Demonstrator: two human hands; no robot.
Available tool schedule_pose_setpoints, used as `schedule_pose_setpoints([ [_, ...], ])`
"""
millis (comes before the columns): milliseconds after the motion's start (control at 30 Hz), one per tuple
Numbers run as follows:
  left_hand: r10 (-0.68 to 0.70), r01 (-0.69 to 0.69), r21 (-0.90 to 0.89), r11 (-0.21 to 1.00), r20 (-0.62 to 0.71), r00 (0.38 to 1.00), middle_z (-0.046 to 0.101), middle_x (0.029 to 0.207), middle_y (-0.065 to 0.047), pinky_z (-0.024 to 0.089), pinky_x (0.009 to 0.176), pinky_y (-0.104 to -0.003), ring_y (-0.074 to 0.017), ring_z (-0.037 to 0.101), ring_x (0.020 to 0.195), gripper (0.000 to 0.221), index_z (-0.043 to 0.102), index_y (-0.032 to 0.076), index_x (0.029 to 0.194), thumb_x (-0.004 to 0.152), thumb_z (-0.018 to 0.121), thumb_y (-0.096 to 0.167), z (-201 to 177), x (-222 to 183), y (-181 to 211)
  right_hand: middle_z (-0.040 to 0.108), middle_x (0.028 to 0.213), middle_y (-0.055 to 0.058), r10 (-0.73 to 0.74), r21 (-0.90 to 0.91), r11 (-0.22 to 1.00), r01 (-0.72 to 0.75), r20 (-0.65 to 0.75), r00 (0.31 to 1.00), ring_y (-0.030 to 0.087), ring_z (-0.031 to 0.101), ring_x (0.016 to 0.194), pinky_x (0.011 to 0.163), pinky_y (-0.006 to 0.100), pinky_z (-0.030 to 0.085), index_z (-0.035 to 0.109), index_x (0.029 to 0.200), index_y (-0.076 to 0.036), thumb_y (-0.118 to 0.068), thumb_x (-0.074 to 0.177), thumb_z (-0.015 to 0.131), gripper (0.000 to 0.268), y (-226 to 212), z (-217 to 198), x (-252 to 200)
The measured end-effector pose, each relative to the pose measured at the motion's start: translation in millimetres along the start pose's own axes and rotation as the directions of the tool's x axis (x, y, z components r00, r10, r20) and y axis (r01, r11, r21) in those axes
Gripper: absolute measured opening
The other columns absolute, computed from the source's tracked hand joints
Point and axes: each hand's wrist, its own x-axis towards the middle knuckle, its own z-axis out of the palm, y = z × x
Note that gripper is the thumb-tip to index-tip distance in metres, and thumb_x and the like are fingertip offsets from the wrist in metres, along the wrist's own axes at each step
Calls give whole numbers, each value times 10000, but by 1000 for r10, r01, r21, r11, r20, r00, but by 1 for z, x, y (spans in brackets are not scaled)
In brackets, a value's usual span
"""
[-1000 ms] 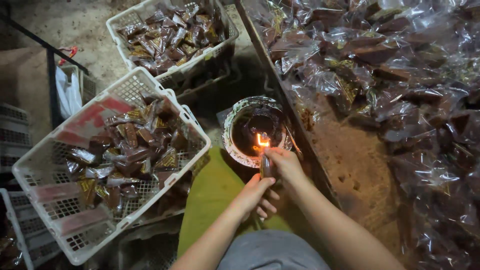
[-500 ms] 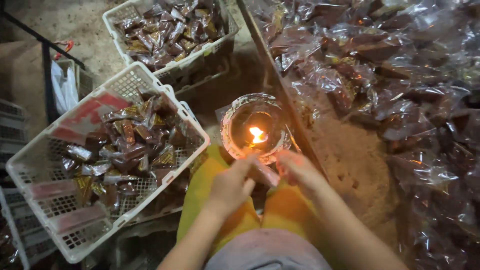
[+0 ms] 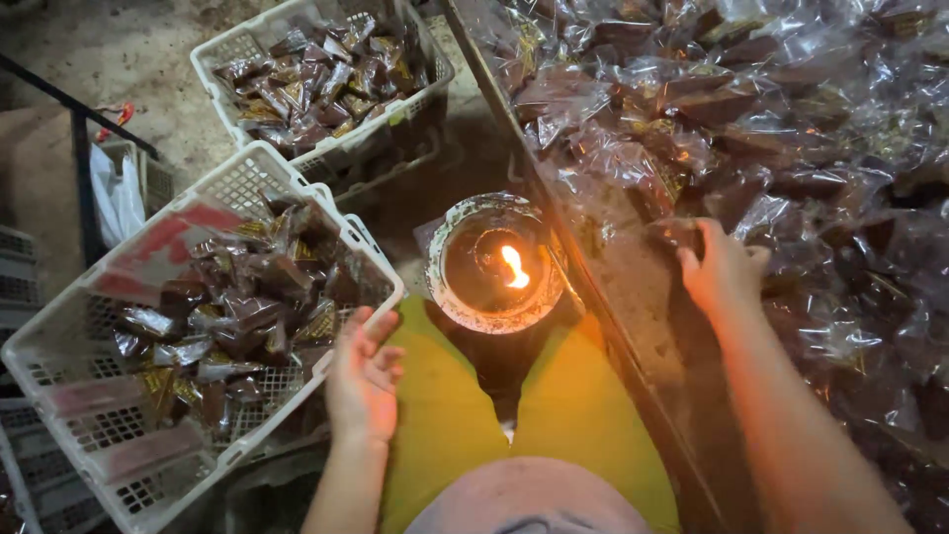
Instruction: Sealing plastic bags containing snacks using a candle flame
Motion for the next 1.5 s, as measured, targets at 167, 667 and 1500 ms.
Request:
schedule_pose_setpoints([
  [167, -192, 130, 199, 971, 335, 922, 755, 1151, -211, 518, 737, -327, -277, 713, 941, 262, 657, 40, 1202, 954, 570, 43, 34, -23, -42, 634, 958, 60, -199, 480, 804, 351, -339, 919, 280, 571, 808, 729, 434, 409, 641, 1181, -128, -89, 888, 694, 300, -97, -112, -115],
  [667, 23, -434, 419, 797, 698, 716, 683, 1132, -32, 428, 880, -288, -136, 585, 962, 339, 760, 157, 1245, 1004, 574, 306, 63, -73, -75, 739, 1103, 122, -219, 931, 38, -362, 361, 906, 211, 740, 881, 731, 326, 593, 710, 1223, -7, -202, 862, 712, 410, -129, -65, -206],
  [1500, -268, 113, 268, 957, 662, 700, 587, 547, -88, 389, 379, -236, -82, 395, 361, 194, 709, 58, 933, 941, 735, 251, 34, -56, -61, 535, 932, -37, 387, 965, 233, 123, -208, 898, 34, 495, 754, 725, 165, 388, 515, 977, -162, -48, 942, 681, 205, -122, -96, -182],
])
